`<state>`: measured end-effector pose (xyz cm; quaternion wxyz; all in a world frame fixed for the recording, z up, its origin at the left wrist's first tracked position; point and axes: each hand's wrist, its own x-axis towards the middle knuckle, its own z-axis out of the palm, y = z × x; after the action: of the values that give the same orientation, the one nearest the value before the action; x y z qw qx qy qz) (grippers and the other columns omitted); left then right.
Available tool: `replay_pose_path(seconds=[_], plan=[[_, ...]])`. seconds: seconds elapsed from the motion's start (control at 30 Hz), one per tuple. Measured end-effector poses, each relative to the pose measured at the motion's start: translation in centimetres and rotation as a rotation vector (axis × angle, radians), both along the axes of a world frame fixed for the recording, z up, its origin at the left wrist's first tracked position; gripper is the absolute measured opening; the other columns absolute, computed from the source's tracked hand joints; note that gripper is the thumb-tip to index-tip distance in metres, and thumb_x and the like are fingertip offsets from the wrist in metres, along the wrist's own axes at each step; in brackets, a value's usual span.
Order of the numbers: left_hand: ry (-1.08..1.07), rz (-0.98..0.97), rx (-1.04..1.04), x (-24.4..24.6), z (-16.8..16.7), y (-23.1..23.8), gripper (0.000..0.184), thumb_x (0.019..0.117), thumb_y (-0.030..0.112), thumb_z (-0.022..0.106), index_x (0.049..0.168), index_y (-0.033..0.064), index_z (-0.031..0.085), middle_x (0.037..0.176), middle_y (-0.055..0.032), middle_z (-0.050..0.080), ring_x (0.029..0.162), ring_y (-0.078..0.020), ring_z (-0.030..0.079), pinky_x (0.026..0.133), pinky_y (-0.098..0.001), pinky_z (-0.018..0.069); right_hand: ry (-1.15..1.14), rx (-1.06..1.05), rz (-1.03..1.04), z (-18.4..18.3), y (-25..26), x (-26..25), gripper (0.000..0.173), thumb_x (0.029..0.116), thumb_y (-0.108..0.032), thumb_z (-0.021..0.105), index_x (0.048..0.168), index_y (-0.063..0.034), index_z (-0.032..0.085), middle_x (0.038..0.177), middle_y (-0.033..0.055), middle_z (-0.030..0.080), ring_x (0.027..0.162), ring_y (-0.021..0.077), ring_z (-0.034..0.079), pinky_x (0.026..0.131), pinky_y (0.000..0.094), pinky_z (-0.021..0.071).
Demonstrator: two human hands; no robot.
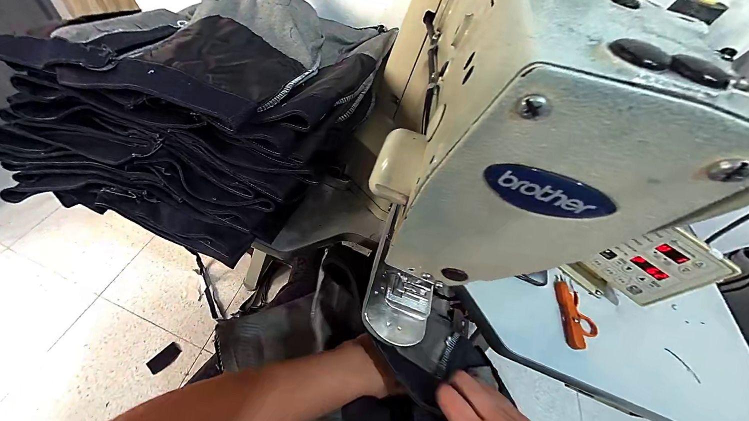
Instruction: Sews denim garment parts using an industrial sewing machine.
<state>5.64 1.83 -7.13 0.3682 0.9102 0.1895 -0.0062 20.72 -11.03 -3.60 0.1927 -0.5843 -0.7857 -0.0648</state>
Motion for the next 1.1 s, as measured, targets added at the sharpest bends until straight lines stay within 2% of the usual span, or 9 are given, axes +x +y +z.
replay_pose_path(seconds=[0.13,0.27,0.43,0.57,0.67,0.77,0.87,0.97,1.1], plan=[[-0.228,0.024,0.733,-8.9,0.3,0.3,0.012,0.0932,0.006,0.063,0.097,0.0083,0.074,0.082,-0.0111,0.072,0.073,-0.0286,0.074,0.060,-0.0465,0.0611,0.211,0.015,-0.063,0.5,-3.5,4.1,0.010,0.0999,-0.004,0.050,0.092,-0.0029,0.056,0.122,0.0195,0.069,0.121,0.0300,0.065,0.101,0.0421,0.0544],[-0.606,0.179,1.122,-13.5,4.1,2.2,0.009,0.1070,0.024,0.050,0.115,0.0211,0.052,0.105,-0.0028,0.059,0.096,-0.0194,0.059,0.087,-0.0322,0.0462,0.494,0.035,0.097,2.7,-1.7,1.5,0.016,0.1048,-0.019,0.055,0.099,-0.0036,0.054,0.098,0.0170,0.072,0.093,0.0172,0.072,0.080,0.0267,0.0574],[-0.618,0.191,0.503,-14.6,7.2,5.6,0.021,0.1024,0.030,0.057,0.103,0.0179,0.074,0.109,0.0026,0.075,0.118,-0.0130,0.066,0.114,-0.0461,0.0442,0.789,-0.058,0.159,6.5,-0.8,-1.1,0.025,0.1044,-0.027,0.059,0.112,-0.0035,0.062,0.097,0.0049,0.073,0.092,-0.0041,0.066,0.082,0.0129,0.0523],[-0.436,0.245,0.126,-14.1,9.8,4.5,0.043,0.1065,0.042,0.050,0.090,0.0071,0.069,0.068,-0.0029,0.063,0.063,-0.0075,0.061,0.058,-0.0255,0.0498,1.004,-0.309,-0.099,4.1,0.4,-0.1,0.022,0.1020,-0.022,0.058,0.097,-0.0021,0.067,0.082,-0.0044,0.066,0.076,-0.0062,0.060,0.071,0.0173,0.0514],[-0.134,0.489,-0.151,-9.8,8.3,7.5,0.035,0.1045,0.033,0.055,0.097,0.0051,0.075,0.084,-0.0080,0.071,0.083,-0.0193,0.068,0.080,-0.0469,0.0544,1.065,-0.262,-0.330,-0.4,4.5,1.2,0.022,0.0974,-0.033,0.060,0.094,-0.0146,0.071,0.081,-0.0107,0.067,0.077,-0.0024,0.064,0.071,0.0230,0.0560],[-0.395,0.614,-0.009,-4.3,5.8,11.8,0.023,0.0997,0.020,0.064,0.096,-0.0013,0.072,0.084,-0.0138,0.070,0.082,-0.0238,0.068,0.078,-0.0487,0.0533,0.796,-0.007,-0.448,-0.8,9.9,3.6,0.025,0.0979,-0.023,0.059,0.099,-0.0003,0.070,0.080,0.0087,0.067,0.076,0.0185,0.066,0.069,0.0458,0.0528],[-0.616,0.608,-0.014,-1.2,1.3,15.7,0.044,0.0880,0.015,0.074,0.122,-0.0101,0.062,0.111,-0.0226,0.070,0.106,-0.0263,0.069,0.098,-0.0457,0.0532,0.662,0.006,-0.516,-1.8,13.5,5.1,0.025,0.1016,-0.015,0.059,0.104,0.0083,0.066,0.082,0.0238,0.067,0.073,0.0374,0.066,0.070,0.0582,0.0515],[-0.493,0.644,-0.497,-4.6,3.9,11.0,0.023,0.0971,0.001,0.061,0.118,-0.0072,0.063,0.107,-0.0095,0.069,0.100,-0.0079,0.063,0.094,-0.0255,0.0501,0.657,0.067,-0.366,-3.6,10.6,3.6,0.029,0.0993,-0.022,0.058,0.098,0.0051,0.069,0.079,0.0156,0.068,0.071,0.0213,0.067,0.067,0.0418,0.0555],[-0.587,0.378,-0.429,-8.4,1.8,6.3,0.036,0.0973,0.044,0.063,0.088,0.0100,0.074,0.083,0.0117,0.071,0.081,0.0072,0.064,0.078,-0.0199,0.0552,0.501,0.097,-0.131,-3.9,4.8,1.0,0.041,0.1071,-0.043,0.047,0.102,-0.0074,0.067,0.080,0.0088,0.070,0.070,0.0128,0.069,0.060,0.0283,0.0561]])
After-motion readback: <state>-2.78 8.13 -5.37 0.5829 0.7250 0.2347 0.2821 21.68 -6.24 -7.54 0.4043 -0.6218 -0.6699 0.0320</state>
